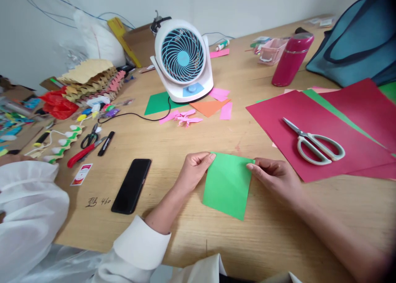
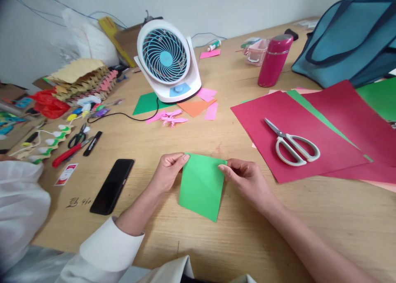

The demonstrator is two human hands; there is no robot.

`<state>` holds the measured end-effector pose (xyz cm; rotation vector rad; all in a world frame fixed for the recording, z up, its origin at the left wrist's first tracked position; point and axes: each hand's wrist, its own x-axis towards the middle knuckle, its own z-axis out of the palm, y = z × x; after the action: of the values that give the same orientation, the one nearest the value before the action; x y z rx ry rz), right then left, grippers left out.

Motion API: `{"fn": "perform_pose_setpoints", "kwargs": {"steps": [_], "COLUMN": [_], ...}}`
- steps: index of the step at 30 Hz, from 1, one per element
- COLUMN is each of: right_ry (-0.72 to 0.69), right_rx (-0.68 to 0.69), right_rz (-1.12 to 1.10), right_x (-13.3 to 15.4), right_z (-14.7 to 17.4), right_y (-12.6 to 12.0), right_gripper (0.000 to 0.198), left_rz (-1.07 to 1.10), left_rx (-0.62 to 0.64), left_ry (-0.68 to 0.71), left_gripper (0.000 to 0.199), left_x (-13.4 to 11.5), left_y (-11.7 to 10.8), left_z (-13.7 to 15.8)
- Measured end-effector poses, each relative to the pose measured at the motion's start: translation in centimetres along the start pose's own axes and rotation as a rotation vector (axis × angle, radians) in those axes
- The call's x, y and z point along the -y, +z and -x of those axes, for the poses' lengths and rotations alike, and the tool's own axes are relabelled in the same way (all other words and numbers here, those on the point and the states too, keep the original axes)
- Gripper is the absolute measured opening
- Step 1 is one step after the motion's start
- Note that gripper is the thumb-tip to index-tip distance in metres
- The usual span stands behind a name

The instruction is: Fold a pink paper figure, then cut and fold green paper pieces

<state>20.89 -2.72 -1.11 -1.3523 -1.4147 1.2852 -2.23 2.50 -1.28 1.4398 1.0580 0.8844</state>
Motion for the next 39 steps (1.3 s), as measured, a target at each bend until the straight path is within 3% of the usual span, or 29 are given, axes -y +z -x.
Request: {"fn": "perform_pose_setpoints", "kwargs": {"steps": [16,24,29,32,39], "right_ry": [-0.064,-0.124,-0.136,-0.103,-0.154], "right_rx": [0.047,0.168,0.129,0.190,0.288], "right_rz": [0.105,0.181,0.168,0.154,0.209], "right_x": [1.0,0.4,0.3,0.4,0.1], "right_z": [-0.1,0.0,0.0,0.1,0.3], "right_y": [-0.2,0.3,0.4,0.5,0.7], "right_gripper": [0.046,0.044,0.044,0.043,0.047], "left_rz": [-0.049,-0.123,-0.117,-0.132,-0.263], "left_rx": [0.041,0.174,0.166,0.183,0.324], "left_ry": [-0.027,-0.047,-0.083,-0.091,-0.068], "left_gripper": [0.050,0.049,0.047,0.048,0.047], "left_x": [-0.6,-0.6,-0.3,-0.4,-0.7], "left_y": [0.3,1.5,2.1,2.3,2.5], "left_z": [0.1,0.9,1.1,1.3,1.5]}}
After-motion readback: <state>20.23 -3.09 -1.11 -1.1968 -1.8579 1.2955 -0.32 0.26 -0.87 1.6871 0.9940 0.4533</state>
